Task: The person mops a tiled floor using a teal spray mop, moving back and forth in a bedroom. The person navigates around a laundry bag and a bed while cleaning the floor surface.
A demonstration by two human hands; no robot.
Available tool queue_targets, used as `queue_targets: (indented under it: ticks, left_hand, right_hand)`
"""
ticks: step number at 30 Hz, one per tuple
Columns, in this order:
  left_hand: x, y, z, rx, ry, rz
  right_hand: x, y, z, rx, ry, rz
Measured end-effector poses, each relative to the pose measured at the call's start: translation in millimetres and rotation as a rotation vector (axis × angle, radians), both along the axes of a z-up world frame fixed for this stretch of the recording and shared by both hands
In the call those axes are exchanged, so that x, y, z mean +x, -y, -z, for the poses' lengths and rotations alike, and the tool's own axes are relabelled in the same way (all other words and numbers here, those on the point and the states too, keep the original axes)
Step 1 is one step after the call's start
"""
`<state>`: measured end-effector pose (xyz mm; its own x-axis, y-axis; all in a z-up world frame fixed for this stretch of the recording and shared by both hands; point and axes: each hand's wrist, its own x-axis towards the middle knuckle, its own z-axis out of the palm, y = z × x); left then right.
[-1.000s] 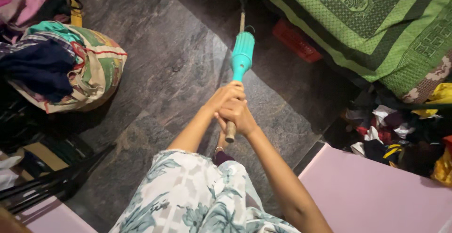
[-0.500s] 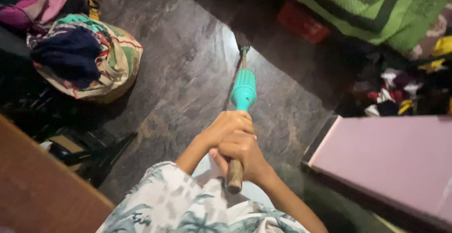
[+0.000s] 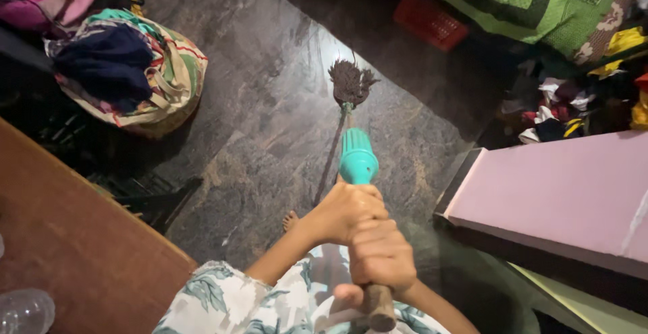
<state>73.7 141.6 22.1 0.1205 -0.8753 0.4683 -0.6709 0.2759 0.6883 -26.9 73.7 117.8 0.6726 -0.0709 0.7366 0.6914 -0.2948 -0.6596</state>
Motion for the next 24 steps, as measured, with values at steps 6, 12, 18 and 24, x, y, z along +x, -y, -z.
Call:
queue_targets:
  ticks: [6, 12, 18, 24]
  left_hand:
    - [3, 33, 15, -0.046, -0.010, -0.016]
    - [23, 96, 34, 0.011, -0.046, -0.080]
    - [53, 212, 70, 0.010, -0.036, -0.126]
    - [82, 311, 128, -0.022, -0.090, -0.289]
  right_hand:
    - [7, 28, 11, 0.029, 0.075, 0.043]
    - [30, 96, 30, -0.016, 0.088, 0.003]
    - [52, 205, 66, -0.021, 0.063, 0.051]
    - [84, 303, 124, -0.203, -0.031, 0.125]
